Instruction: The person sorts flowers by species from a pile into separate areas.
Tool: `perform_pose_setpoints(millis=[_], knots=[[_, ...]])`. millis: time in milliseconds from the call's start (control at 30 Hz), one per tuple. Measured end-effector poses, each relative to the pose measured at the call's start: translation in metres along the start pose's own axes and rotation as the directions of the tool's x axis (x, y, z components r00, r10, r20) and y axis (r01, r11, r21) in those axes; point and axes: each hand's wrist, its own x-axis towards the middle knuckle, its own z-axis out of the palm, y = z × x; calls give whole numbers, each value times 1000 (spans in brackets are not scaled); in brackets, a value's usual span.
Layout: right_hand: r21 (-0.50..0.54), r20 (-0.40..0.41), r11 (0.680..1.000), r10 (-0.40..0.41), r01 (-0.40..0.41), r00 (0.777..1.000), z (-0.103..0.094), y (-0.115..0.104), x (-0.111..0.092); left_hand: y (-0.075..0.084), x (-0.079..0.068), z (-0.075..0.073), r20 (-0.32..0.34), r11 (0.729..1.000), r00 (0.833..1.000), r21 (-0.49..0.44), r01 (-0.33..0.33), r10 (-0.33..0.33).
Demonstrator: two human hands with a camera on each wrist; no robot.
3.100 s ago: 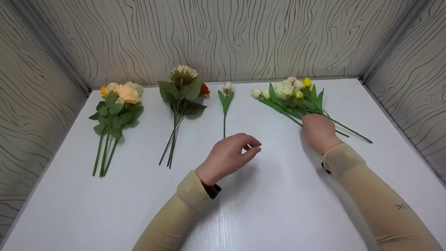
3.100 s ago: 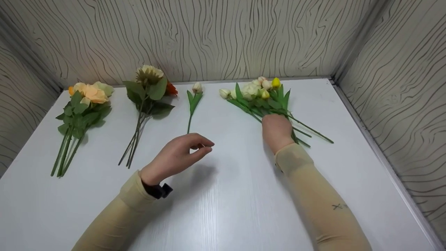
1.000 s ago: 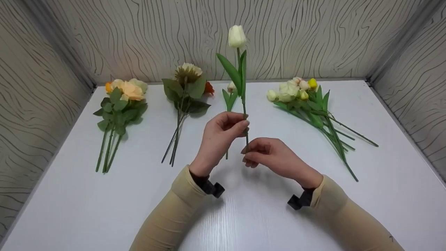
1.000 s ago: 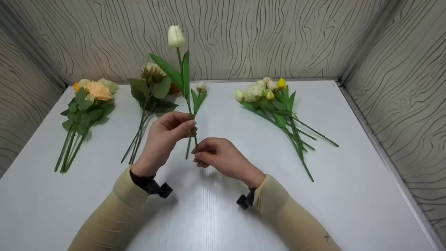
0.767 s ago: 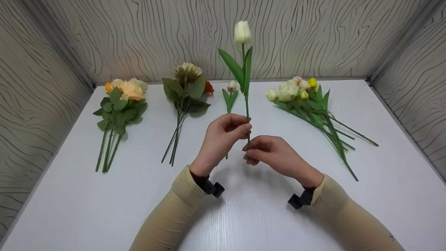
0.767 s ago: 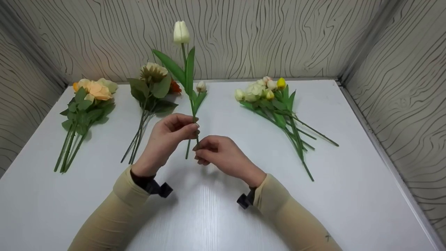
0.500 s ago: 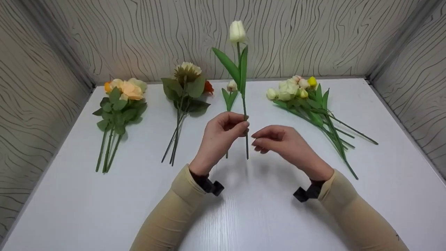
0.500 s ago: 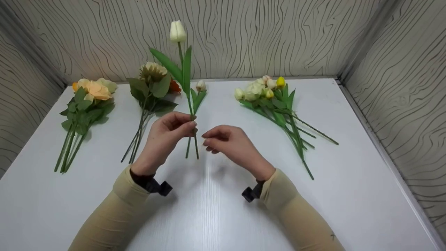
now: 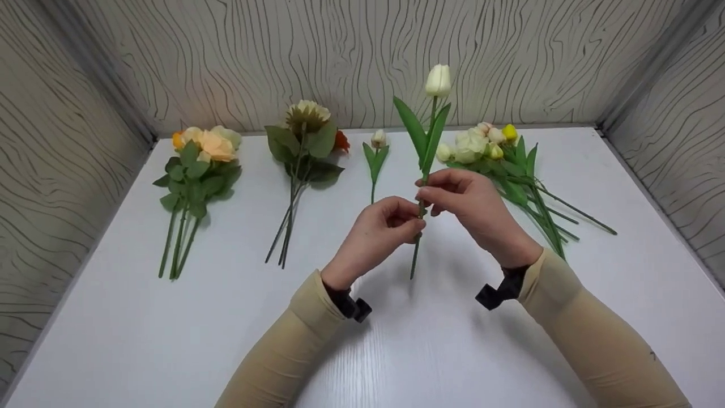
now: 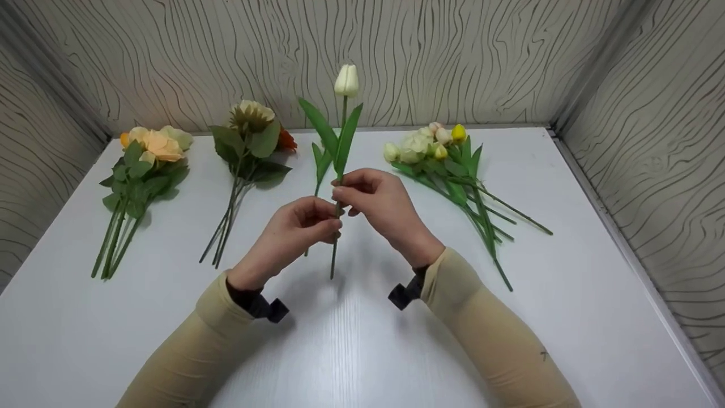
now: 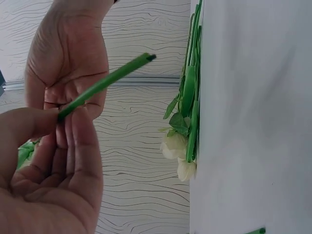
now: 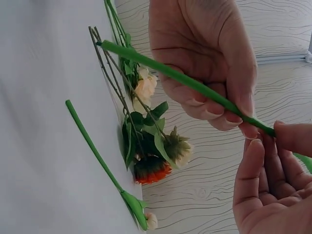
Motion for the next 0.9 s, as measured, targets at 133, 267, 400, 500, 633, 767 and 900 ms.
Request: perform_pose_setpoints(millis=[133,267,400,500,633,767,900], knots=[[14,-19,999,38,-38,999,-5,0,11,3,-2,-6,113,988,990,137,72,-88],[-25,-34,993,114,-115,993,-12,2,35,10,-5,-17,55,906,996,422,37,-67],[-140,-39,961,234,-238,971,-12,15,61,22,-10,-30,-101,826,991,564,-15,86],[-199,-37,924,326,-327,945,-2,33,78,31,-18,-42,-184,825,966,563,-49,183],[-220,-49,891,397,-397,917,11,57,92,38,-24,-47,-227,838,938,535,-104,261],[-229,-63,877,421,-423,905,18,73,102,40,-24,-48,-202,833,937,536,-137,284],[-240,-87,861,442,-449,893,22,81,109,40,-24,-51,-177,824,948,552,-128,266]])
